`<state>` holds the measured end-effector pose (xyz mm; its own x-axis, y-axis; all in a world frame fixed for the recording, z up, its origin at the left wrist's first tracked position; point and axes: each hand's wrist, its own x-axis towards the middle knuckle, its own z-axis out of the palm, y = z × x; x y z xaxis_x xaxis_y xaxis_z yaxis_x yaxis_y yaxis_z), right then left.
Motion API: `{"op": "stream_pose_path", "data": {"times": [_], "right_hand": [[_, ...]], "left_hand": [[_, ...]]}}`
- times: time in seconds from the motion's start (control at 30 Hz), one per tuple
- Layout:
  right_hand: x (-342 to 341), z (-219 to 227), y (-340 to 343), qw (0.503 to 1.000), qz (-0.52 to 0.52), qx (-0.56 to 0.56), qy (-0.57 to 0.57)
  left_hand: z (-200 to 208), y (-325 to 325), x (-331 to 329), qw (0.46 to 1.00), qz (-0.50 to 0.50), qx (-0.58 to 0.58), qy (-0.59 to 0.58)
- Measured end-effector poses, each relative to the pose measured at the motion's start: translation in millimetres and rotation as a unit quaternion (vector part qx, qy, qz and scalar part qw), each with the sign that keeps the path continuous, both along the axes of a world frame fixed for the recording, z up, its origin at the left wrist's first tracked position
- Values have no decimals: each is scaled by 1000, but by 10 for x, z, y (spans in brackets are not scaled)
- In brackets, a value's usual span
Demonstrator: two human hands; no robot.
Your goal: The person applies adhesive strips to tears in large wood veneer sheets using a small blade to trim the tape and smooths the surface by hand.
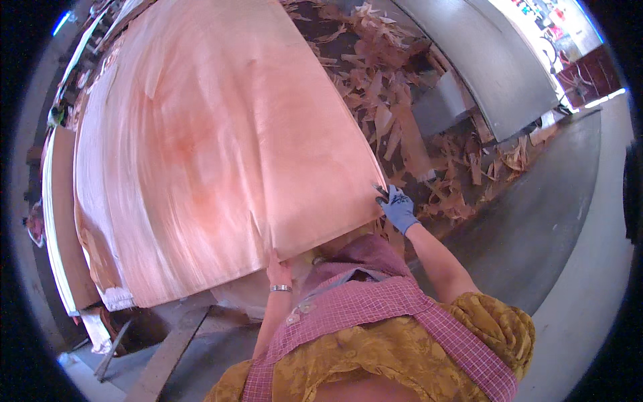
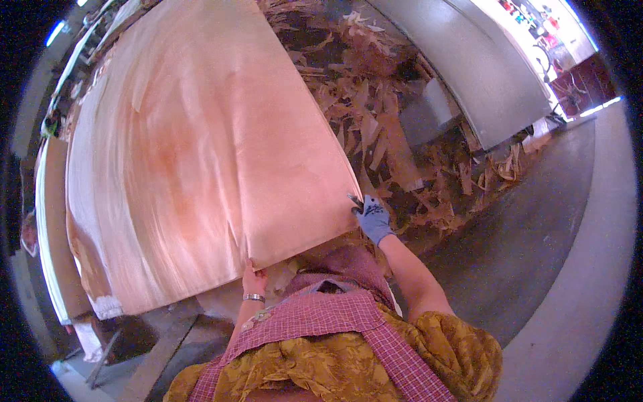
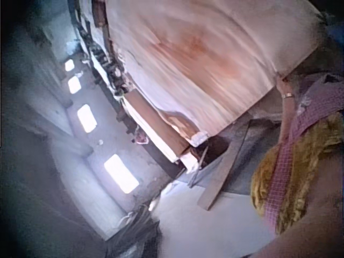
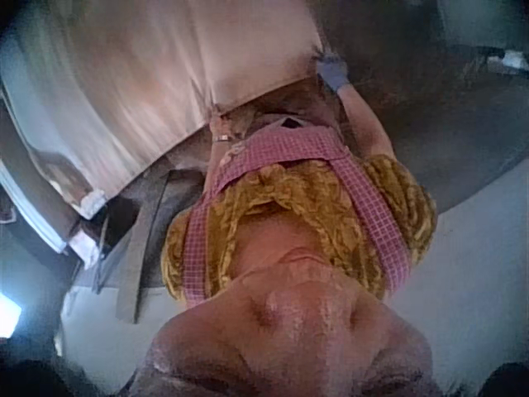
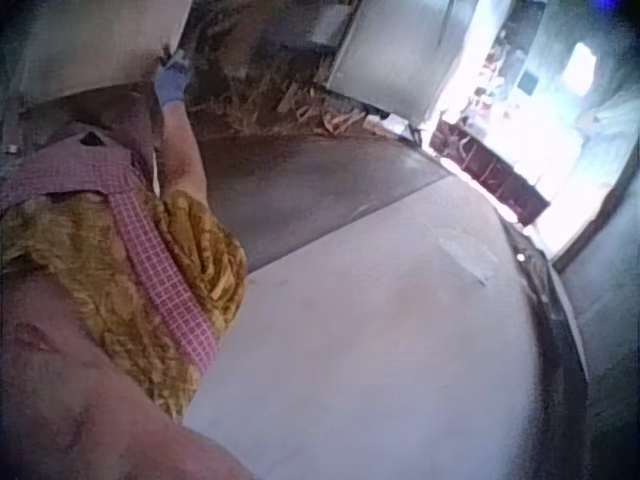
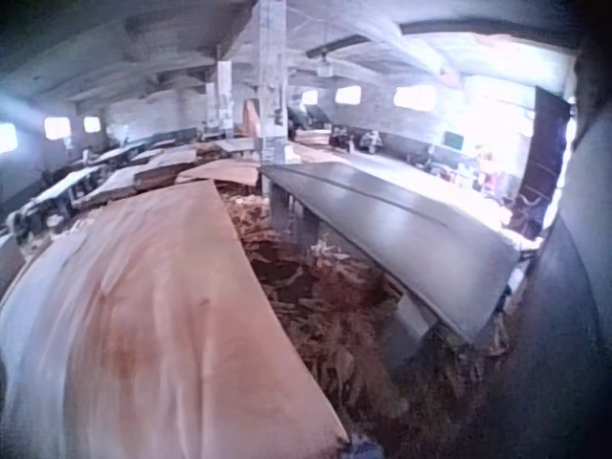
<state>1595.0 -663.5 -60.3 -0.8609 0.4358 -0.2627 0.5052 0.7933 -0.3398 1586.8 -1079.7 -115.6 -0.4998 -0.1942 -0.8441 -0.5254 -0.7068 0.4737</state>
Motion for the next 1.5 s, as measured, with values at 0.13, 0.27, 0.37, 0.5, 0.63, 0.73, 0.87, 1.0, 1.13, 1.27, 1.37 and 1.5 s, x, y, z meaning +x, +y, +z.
{"op": "stream_pose_path", "data": {"times": [0.13,0.27,0.37,0.5,0.63,0.73,0.87,1.0,1.13,1.27,1.37,1.5], "right_hand": [[13,-14,21,999,10,35,-13],[-39,-171,190,999,-16,-15,-29],[-87,-145,186,999,-32,-26,16],[-84,-139,205,1000,-12,-19,7],[-56,-152,204,998,34,2,52],[-75,154,110,1000,-4,-24,6],[-203,266,309,993,73,-71,53],[-879,1376,117,940,-38,-340,-3],[-1406,2630,-651,873,-53,-485,14],[-1876,3006,-1115,849,-31,-516,107],[-1928,3483,-1392,813,9,-565,141],[-1625,3462,-855,830,56,-466,302]], "left_hand": [[165,56,-165,999,15,22,-38],[263,146,-152,998,-14,-7,-53],[13,14,-133,998,-50,-12,-37],[-28,-74,-161,999,-28,32,18],[86,-245,-197,997,57,14,51],[186,-456,-217,993,106,-45,-34],[73,-851,66,988,-31,144,39],[449,-633,168,971,-138,142,-137],[723,-709,78,947,-158,276,-44],[1026,-1004,-112,960,-28,274,56],[952,-1465,-278,963,93,234,95],[891,-1978,-448,943,273,155,110]]}}
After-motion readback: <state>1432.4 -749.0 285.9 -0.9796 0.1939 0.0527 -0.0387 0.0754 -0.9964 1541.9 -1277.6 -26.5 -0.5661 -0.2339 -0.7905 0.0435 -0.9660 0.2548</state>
